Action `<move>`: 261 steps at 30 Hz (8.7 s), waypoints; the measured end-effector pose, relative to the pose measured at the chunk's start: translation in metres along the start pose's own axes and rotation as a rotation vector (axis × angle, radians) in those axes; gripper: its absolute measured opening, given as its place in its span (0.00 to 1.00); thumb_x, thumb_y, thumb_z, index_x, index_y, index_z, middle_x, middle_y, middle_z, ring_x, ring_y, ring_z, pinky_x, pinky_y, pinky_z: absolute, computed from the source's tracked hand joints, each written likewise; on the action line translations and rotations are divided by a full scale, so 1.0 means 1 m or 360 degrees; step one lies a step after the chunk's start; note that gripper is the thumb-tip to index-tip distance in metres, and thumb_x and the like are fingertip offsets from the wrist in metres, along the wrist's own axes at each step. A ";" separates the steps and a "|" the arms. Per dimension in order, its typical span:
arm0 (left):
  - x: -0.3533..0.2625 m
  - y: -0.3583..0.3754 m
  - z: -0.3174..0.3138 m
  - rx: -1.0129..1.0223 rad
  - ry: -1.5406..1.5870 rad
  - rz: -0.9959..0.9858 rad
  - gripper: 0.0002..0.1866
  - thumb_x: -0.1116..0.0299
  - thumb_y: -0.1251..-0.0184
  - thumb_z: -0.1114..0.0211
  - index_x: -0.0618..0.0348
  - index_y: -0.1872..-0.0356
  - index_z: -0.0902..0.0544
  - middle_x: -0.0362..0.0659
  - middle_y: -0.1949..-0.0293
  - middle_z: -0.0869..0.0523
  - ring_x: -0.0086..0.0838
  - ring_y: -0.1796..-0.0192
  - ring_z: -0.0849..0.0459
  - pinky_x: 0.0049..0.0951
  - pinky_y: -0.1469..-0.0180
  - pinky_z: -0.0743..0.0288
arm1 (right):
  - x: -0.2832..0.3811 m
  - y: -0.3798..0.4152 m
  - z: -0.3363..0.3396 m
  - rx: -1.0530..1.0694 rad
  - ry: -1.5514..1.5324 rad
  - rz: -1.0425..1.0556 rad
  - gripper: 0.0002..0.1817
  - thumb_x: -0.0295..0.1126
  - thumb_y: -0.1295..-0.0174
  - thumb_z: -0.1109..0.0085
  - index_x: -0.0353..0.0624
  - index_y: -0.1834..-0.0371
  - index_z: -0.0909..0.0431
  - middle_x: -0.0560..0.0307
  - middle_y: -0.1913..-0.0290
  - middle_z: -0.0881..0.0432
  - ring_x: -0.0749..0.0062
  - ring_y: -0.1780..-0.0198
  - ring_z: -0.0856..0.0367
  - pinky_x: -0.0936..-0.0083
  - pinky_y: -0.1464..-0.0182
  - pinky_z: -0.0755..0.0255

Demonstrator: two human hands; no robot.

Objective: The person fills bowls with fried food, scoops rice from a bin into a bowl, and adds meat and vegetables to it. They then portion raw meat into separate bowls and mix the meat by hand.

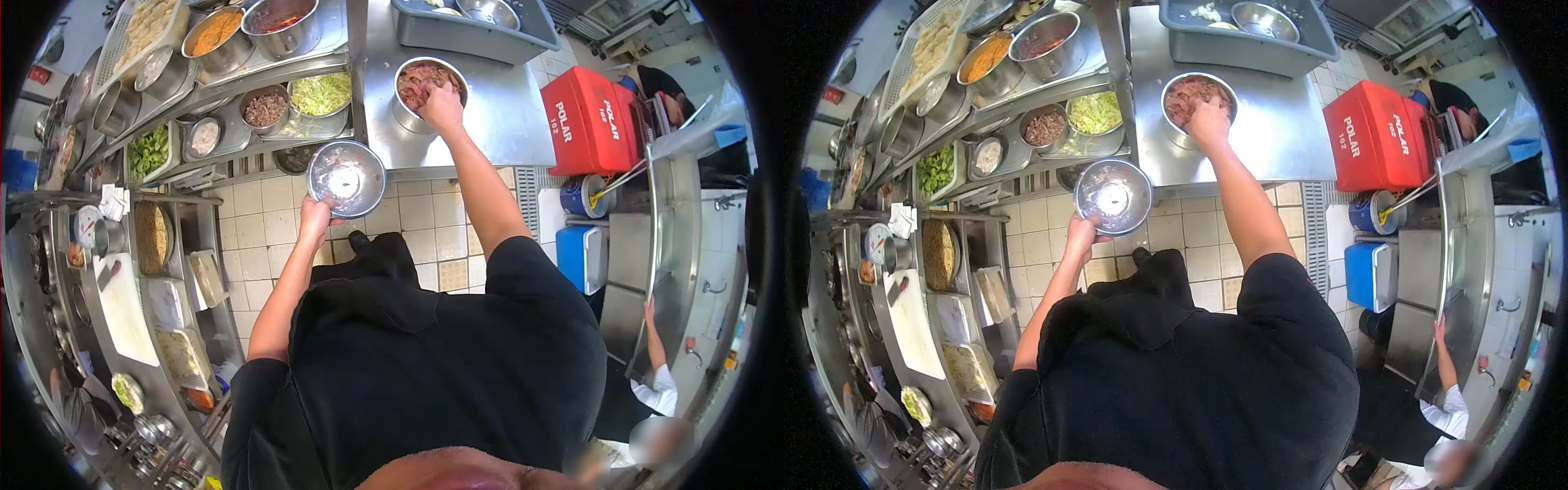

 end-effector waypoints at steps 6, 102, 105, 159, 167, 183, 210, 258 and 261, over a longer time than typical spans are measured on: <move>0.000 0.000 -0.030 0.0232 -0.0005 0.0042 0.19 0.74 0.41 0.42 0.66 0.47 0.27 0.48 0.62 0.15 0.31 0.68 0.14 0.30 0.72 0.15 | -0.026 -0.030 0.017 -0.0035 -0.0227 0.0105 0.13 0.33 0.54 0.34 0.49 0.62 0.14 0.47 0.60 0.15 0.57 0.56 0.16 0.64 0.50 0.23; -0.207 0.107 0.914 -0.1327 0.0879 -0.0780 0.19 0.72 0.33 0.48 0.75 0.45 0.34 0.59 0.53 0.22 0.47 0.59 0.14 0.39 0.59 0.13 | 0.602 0.282 -0.316 0.1619 -0.1124 0.0984 0.10 0.27 0.43 0.38 0.37 0.58 0.17 0.53 0.66 0.14 0.76 0.66 0.19 0.77 0.61 0.25; -0.199 0.089 0.943 -0.1364 0.0873 -0.0671 0.20 0.65 0.30 0.46 0.74 0.47 0.32 0.58 0.57 0.21 0.44 0.58 0.14 0.37 0.58 0.13 | 0.616 0.280 -0.355 0.1799 -0.1077 0.0979 0.10 0.26 0.42 0.36 0.36 0.58 0.17 0.56 0.65 0.15 0.75 0.63 0.18 0.78 0.58 0.25; 0.459 0.506 0.586 -0.2773 0.2057 0.0028 0.04 0.78 0.45 0.39 0.57 0.72 0.24 0.35 0.78 0.22 0.20 0.78 0.25 0.21 0.75 0.31 | 0.940 0.640 -0.748 0.0597 0.0251 0.2860 0.21 0.38 0.38 0.46 0.42 0.43 0.25 0.49 0.42 0.23 0.50 0.41 0.26 0.57 0.37 0.35; 0.492 0.467 0.589 -0.2595 0.2111 0.0109 0.02 0.78 0.46 0.39 0.60 0.73 0.23 0.37 0.78 0.22 0.24 0.77 0.21 0.24 0.73 0.24 | 0.939 0.635 -0.737 0.0510 0.0331 0.2907 0.22 0.37 0.40 0.43 0.41 0.43 0.25 0.47 0.43 0.23 0.48 0.42 0.26 0.56 0.37 0.34; 0.454 0.474 0.619 -0.2668 0.2016 -0.0034 0.03 0.76 0.48 0.37 0.62 0.72 0.22 0.40 0.77 0.19 0.24 0.78 0.20 0.27 0.76 0.20 | 0.923 0.630 -0.687 0.0374 0.0438 0.3126 0.25 0.34 0.45 0.39 0.38 0.43 0.26 0.43 0.45 0.22 0.45 0.44 0.24 0.56 0.37 0.34; 0.384 0.541 0.638 -0.2949 0.1846 -0.0528 0.06 0.79 0.48 0.38 0.58 0.78 0.26 0.40 0.79 0.22 0.25 0.79 0.21 0.28 0.78 0.19 | 0.865 0.879 -0.219 0.2145 -0.1201 0.3123 0.14 0.19 0.45 0.52 0.36 0.57 0.21 0.45 0.68 0.20 0.50 0.65 0.20 0.60 0.60 0.27; 0.232 0.477 0.700 -0.2148 0.1624 -0.0771 0.03 0.75 0.45 0.37 0.60 0.70 0.23 0.40 0.76 0.20 0.23 0.77 0.19 0.26 0.76 0.20 | 0.913 0.793 -0.179 0.1255 -0.0551 0.3122 0.07 0.26 0.51 0.39 0.39 0.69 0.16 0.38 0.57 0.19 0.44 0.60 0.19 0.57 0.55 0.26; 0.228 0.479 0.713 -0.2157 0.1519 -0.0813 0.04 0.75 0.45 0.37 0.60 0.69 0.22 0.39 0.76 0.20 0.23 0.77 0.20 0.25 0.76 0.20 | 0.909 0.800 -0.168 0.1524 -0.0655 0.3592 0.17 0.22 0.52 0.40 0.37 0.56 0.18 0.36 0.61 0.18 0.45 0.54 0.20 0.62 0.49 0.26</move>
Point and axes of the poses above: each hand's wrist, its own y-axis away from the middle knuckle, its own z-axis out of the back of the hand, x = y × z, the point moved 10 cm from there along -y, towards the middle knuckle
